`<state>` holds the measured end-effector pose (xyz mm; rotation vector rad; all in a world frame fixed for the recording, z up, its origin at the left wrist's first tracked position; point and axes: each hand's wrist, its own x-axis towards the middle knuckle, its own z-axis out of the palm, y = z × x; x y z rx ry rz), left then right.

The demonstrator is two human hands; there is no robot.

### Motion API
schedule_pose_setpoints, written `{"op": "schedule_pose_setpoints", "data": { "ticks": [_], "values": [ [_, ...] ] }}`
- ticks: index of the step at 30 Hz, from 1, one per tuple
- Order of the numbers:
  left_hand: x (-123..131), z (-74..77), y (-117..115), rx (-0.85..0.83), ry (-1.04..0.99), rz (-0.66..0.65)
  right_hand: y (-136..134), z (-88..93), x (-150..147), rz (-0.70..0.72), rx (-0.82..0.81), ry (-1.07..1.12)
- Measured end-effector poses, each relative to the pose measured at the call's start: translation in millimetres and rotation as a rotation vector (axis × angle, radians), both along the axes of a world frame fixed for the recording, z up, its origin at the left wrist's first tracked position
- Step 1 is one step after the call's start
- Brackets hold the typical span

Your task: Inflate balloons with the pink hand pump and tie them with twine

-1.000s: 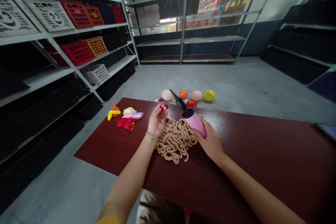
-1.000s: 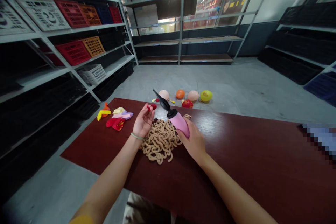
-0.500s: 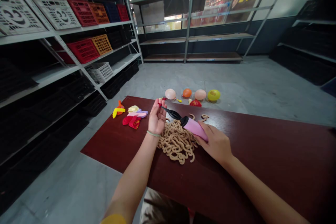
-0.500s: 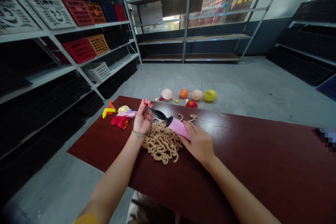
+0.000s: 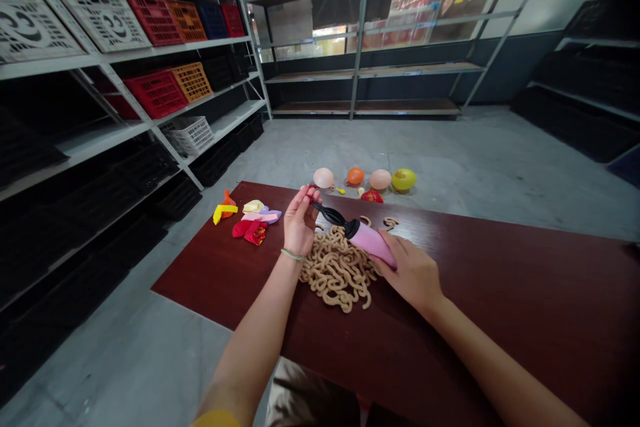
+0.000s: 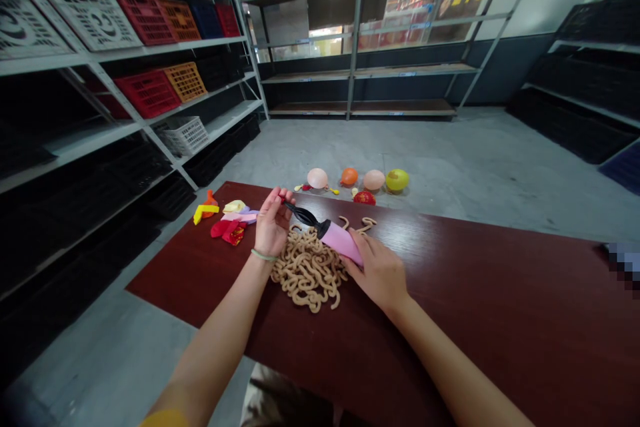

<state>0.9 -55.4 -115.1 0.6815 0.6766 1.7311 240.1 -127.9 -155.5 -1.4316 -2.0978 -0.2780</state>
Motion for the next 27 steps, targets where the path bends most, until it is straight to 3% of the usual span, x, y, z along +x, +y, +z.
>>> {"op": "schedule_pose_setpoints", "data": {
  "ticks": [7,19,27],
  "values": [
    [9.0,-0.7,-1.8,0.013,0.039,0.05,-0.4,1.7,-1.4,-0.012,-0.007,0.022],
    [26.5,0.1,-13.9,-0.007,0.178,-0.026,-0.8,5.8,-5.2,-0.032,-0.018,0.034],
    [38.0,2.5,-20.0,0.083,-0.078,-0.028,0.6,3.0,-3.6,-0.045,-0.004,0.074]
  ]
}}
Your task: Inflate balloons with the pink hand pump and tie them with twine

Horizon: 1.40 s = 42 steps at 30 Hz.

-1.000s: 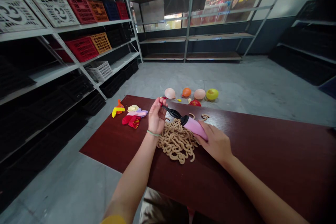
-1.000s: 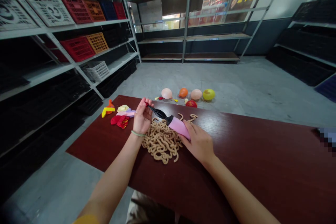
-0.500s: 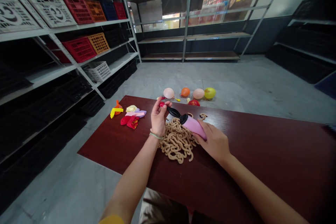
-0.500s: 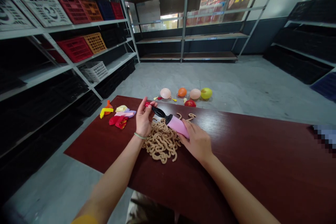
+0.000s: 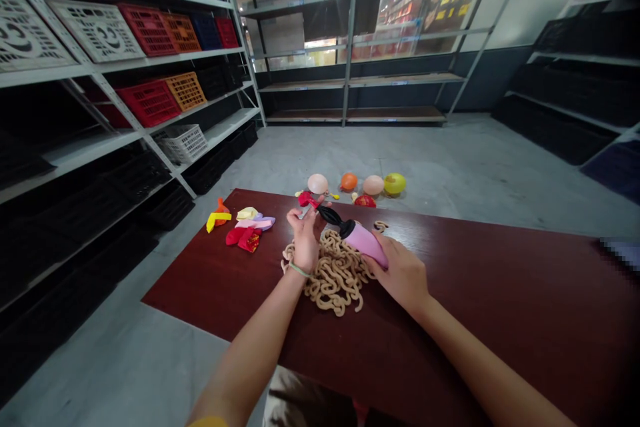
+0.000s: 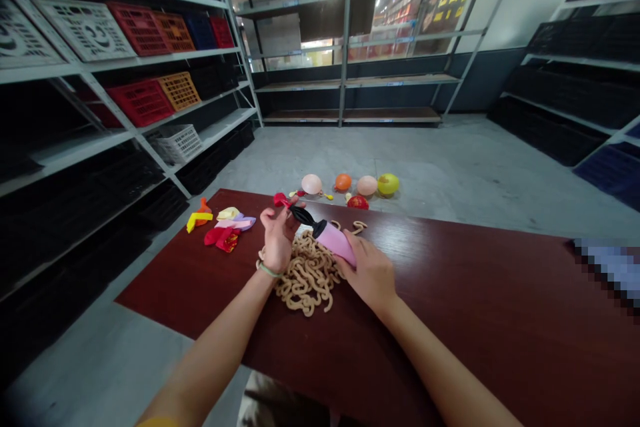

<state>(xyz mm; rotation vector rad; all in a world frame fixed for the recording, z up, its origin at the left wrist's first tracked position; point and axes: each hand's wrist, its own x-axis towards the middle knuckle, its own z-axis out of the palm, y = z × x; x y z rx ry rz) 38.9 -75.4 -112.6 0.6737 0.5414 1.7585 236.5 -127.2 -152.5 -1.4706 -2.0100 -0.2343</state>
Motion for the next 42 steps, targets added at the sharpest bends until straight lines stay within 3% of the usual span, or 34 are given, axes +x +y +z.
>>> {"op": "schedule_pose_setpoints", "data": {
  "ticks": [7,17,24,32,35,38,42],
  "values": [
    [4.2,-1.6,-1.5,-0.105,-0.022,-0.105,-2.3,0.5,0.2,0.022,-0.005,-0.007],
    [13.2,3.0,-0.3,-0.116,-0.059,0.061,2.8,-0.7,-12.7,0.055,-0.028,-0.112],
    [35.7,22.6,1.4,-0.132,0.022,0.244,4.5,-3.9,-7.1,0.033,-0.044,-0.083],
    [-13.9,76.3,45.7,-0.183,0.176,0.289,3.6,-4.8,-12.2,0.066,-0.058,0.064],
    [-18.9,92.5,57.2,-0.189,0.157,0.248,2.9,-4.4,-15.4,0.062,-0.059,0.118],
    [-6.6,98.2,60.3,-0.179,0.086,0.172,1.2,-4.0,-15.0,0.031,-0.083,0.17],
    [35.2,89.6,44.2,-0.058,0.115,0.092,0.5,-5.2,-11.3,-0.023,-0.092,0.253]
  ]
}}
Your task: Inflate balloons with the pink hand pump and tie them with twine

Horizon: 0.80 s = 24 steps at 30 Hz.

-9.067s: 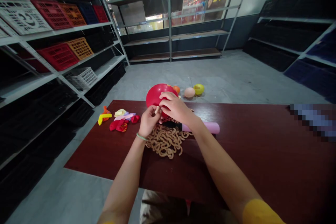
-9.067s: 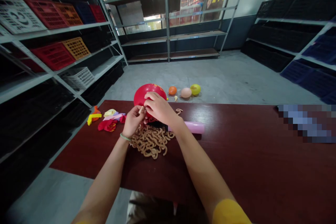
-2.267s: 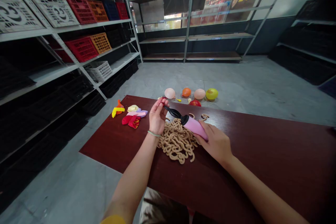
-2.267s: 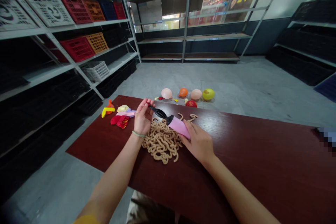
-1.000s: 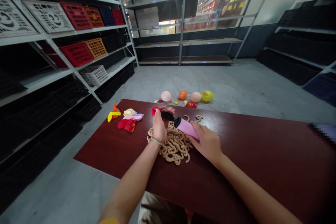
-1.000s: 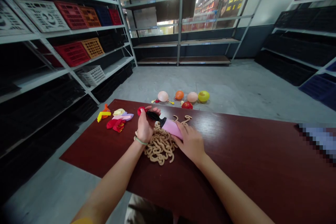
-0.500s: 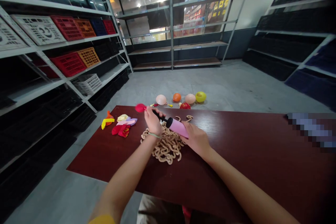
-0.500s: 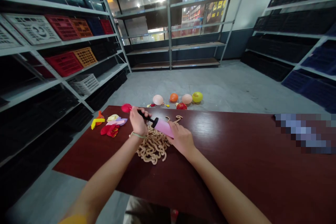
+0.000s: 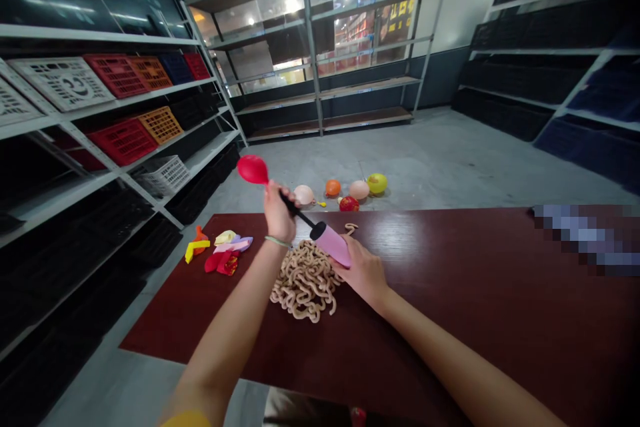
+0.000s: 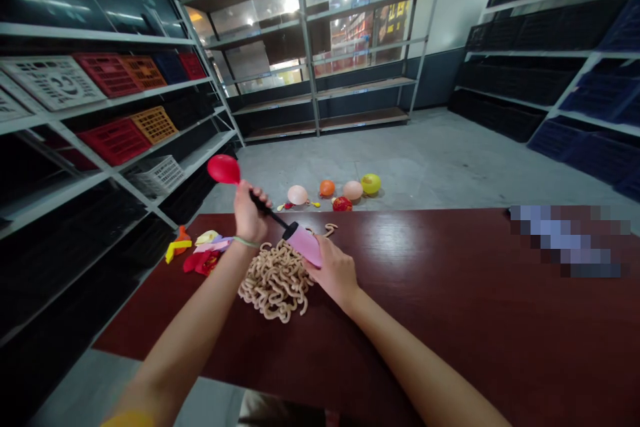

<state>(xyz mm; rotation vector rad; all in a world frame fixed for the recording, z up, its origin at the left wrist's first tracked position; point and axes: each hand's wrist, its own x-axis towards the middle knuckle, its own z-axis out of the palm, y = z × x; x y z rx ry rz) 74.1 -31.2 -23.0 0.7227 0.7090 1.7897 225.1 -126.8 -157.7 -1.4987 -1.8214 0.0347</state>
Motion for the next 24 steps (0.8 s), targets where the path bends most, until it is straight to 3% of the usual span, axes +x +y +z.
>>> {"op": "schedule_pose_setpoints", "data": {
  "ticks": [2,4,8,10,14,18,22,24],
  "values": [
    [23.0,-9.7,-13.2,-0.013,0.061,-0.102,0.1,-0.6,2.3,-0.023,0.009,0.04],
    [37.5,-20.0,-23.9,-0.033,0.078,-0.108,-0.4,0.0,3.9,-0.033,0.014,0.058],
    [25.8,-27.7,-26.7,-0.091,0.078,-0.037,-3.2,4.5,2.8,0.021,0.0,0.013],
    [4.3,-20.1,-19.5,-0.109,0.075,0.014,-4.4,6.0,0.5,0.064,-0.01,-0.022],
    [-42.0,12.0,0.9,-0.081,0.084,0.132,-4.5,4.9,-4.1,0.105,-0.011,-0.05],
    [-60.7,33.3,11.4,-0.039,0.072,0.166,-3.2,2.6,-8.7,0.1,0.004,-0.016],
    [-28.1,19.4,-3.6,-0.042,0.06,0.091,-1.7,-0.2,-9.9,0.055,0.022,0.004],
    [1.3,4.0,-16.8,-0.044,0.113,-0.041,-1.0,-3.2,-7.7,0.015,0.034,0.049]
  ]
}}
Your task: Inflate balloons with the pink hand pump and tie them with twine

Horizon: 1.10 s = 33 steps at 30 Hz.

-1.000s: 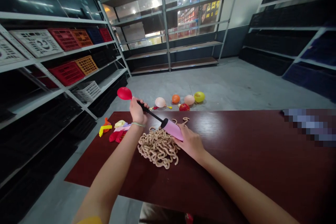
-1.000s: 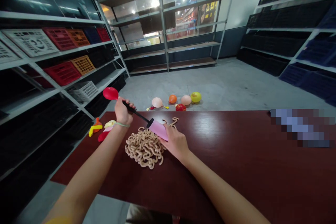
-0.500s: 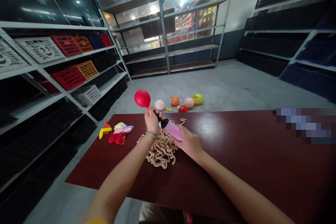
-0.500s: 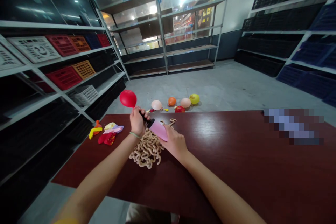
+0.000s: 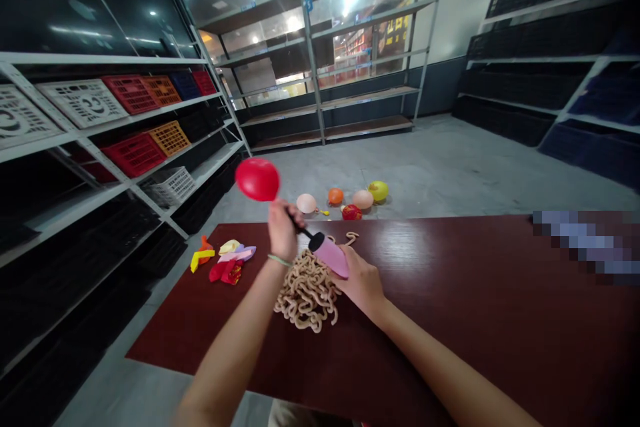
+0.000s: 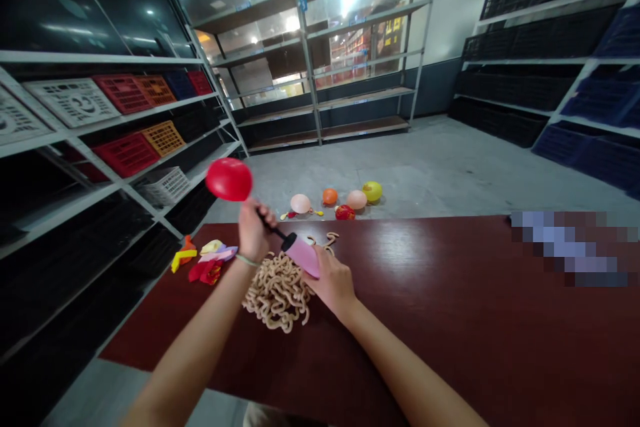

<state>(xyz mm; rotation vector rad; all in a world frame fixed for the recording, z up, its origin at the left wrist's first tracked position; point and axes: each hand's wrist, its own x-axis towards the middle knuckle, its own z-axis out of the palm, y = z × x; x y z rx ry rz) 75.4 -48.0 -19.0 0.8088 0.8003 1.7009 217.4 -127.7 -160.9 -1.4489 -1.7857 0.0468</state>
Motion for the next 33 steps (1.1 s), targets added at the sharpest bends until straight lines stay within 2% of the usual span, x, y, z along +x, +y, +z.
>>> {"op": "schedule_pose_setpoints", "data": {
  "ticks": [2,5,7,9,13,16,19,23,26,29,31,33],
  "values": [
    [26.1,-14.7,-9.9,0.022,0.029,-0.096,0.9,-3.2,3.2,-0.038,0.013,0.048],
    [39.0,-28.2,-13.2,0.019,0.034,-0.073,1.7,-5.2,7.1,-0.047,0.017,0.027],
    [26.7,-30.4,-9.6,-0.023,0.025,-0.015,1.4,-3.4,8.1,-0.003,0.013,-0.04],
    [2.6,-27.1,-3.1,-0.068,-0.006,0.054,0.8,0.0,8.8,0.056,0.025,-0.106],
    [-49.1,-9.4,16.4,-0.074,-0.059,0.183,2.1,5.0,9.6,0.107,0.065,-0.177],
    [-60.1,-2.8,27.4,-0.062,-0.065,0.245,5.5,3.7,7.6,0.069,0.071,-0.189],
    [-33.8,-15.0,24.9,-0.076,-0.081,0.225,8.1,0.2,5.4,-0.028,0.064,-0.205],
    [18.5,-48.4,5.9,-0.058,-0.083,0.064,7.5,-1.6,12.1,-0.118,0.055,-0.235],
    [28.0,-66.8,-2.7,-0.087,-0.123,0.07,6.5,0.7,22.7,-0.077,0.03,-0.315],
    [6.1,-69.3,1.8,-0.149,-0.158,0.138,8.0,3.8,32.2,0.026,0.001,-0.388],
    [-17.7,-59.8,10.7,-0.147,-0.148,0.189,10.3,5.4,36.4,0.079,-0.002,-0.384],
    [-41.6,-43.3,21.8,-0.115,-0.12,0.236,12.8,6.3,38.3,0.095,0.002,-0.345]
  ]
}}
